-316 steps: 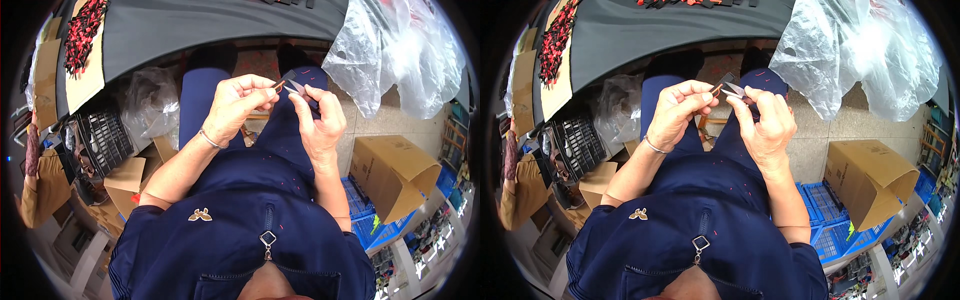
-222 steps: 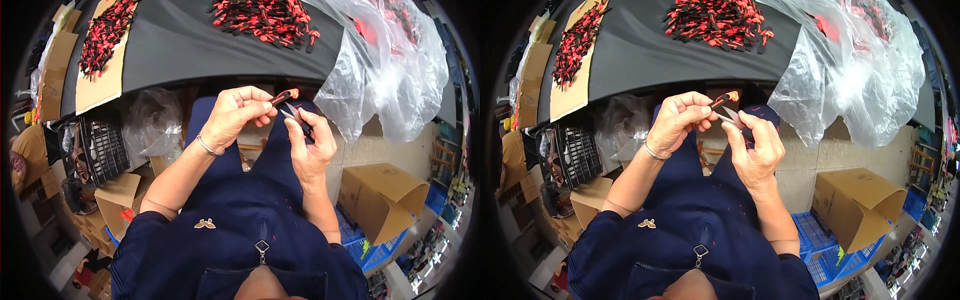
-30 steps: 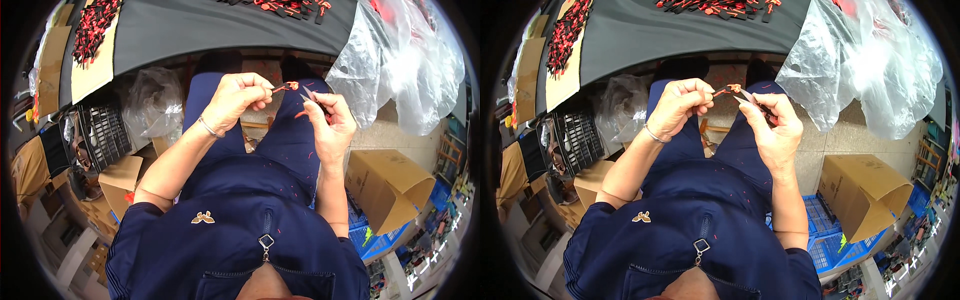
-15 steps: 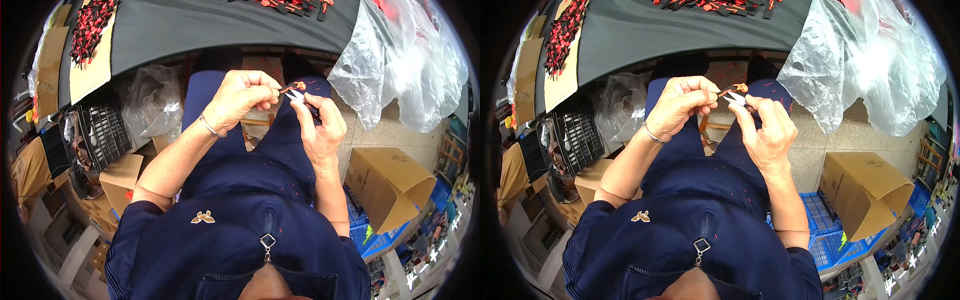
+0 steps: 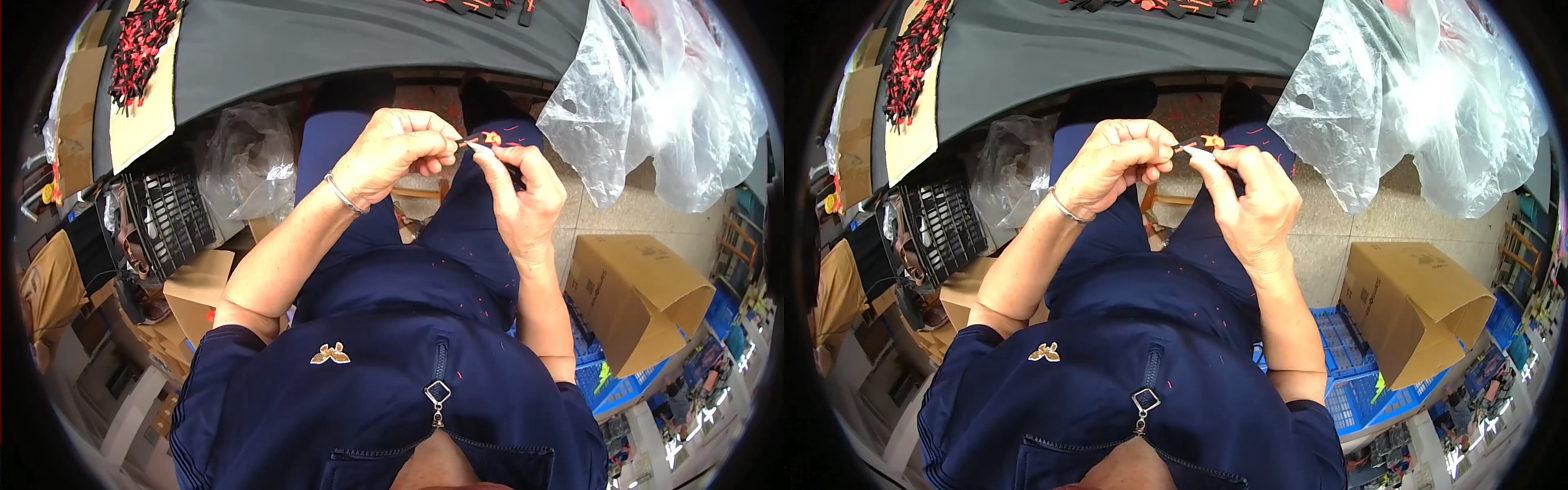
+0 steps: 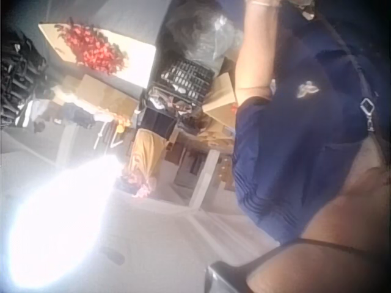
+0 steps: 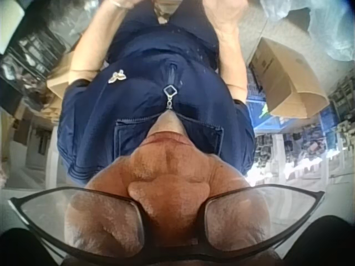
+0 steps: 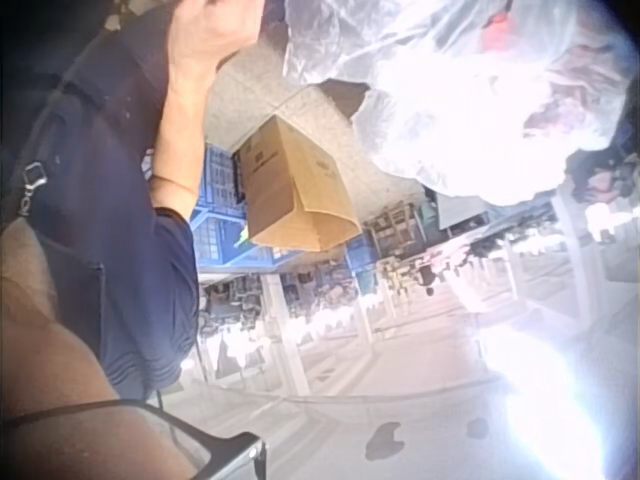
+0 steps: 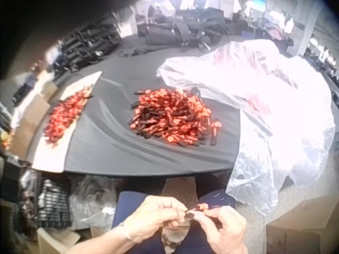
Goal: The person assembles small components by inserting a thin red string through a hole in a black plastic piece using a pair of small shears.
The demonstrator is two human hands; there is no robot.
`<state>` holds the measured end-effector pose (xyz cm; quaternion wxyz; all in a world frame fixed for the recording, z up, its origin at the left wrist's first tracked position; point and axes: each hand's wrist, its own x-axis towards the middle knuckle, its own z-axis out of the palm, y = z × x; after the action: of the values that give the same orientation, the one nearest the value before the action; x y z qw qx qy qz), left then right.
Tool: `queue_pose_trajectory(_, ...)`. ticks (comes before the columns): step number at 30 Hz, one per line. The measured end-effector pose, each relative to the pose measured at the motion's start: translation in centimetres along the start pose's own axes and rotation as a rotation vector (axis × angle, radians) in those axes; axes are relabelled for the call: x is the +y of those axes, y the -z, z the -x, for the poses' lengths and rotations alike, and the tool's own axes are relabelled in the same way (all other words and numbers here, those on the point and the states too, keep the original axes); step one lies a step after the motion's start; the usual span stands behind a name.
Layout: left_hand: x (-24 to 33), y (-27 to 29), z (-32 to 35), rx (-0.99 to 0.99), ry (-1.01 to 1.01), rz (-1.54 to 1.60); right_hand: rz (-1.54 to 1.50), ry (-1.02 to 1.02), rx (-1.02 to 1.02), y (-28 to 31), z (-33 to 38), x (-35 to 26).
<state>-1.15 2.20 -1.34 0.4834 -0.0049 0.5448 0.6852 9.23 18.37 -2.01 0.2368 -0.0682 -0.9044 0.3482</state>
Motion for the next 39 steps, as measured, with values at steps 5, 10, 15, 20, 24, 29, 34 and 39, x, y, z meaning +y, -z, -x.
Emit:
queue_pose_trajectory(5,0.0,-0.6,0.4,0.144,-0.161,-0.394,-0.843,-0.766,-0.113,0.0,-0.4,-0.1)
queue_pose_trajectory(10,-0.8,-1.1,1.3,0.182,-0.964,-1.126,-1.102,-0.845,-0.213,-1.2,-0.8,-0.5)
queue_pose_trajectory(15,-1.8,-1.7,2.5,0.295,-0.518,-0.701,-1.003,-0.65,-0.144,-2.0,-0.4,-0.3)
queue_pose_trajectory(20,-2.2,-0.9,2.1,0.152,-0.1,-0.166,-0.985,-0.591,-0.119,-2.1,-0.1,-0.1)
queue_pose_trajectory(24,-2.2,-0.4,1.5,0.083,0.052,0.128,-0.987,-0.56,-0.106,-2.2,0.0,-0.2)
queue_pose_trajectory(29,-2.5,-0.4,1.1,0.066,0.094,0.258,-0.776,-0.58,-0.088,-1.2,-0.5,-0.9)
queue_pose_trajectory(34,-2.6,-0.6,1.0,0.077,0.013,0.297,-0.241,-0.276,-0.054,-0.6,1.5,0.3)
queue_pose_trajectory(39,-2.9,-1.0,0.9,0.057,-0.004,0.345,-0.064,-0.076,0.015,-1.1,1.5,0.2)
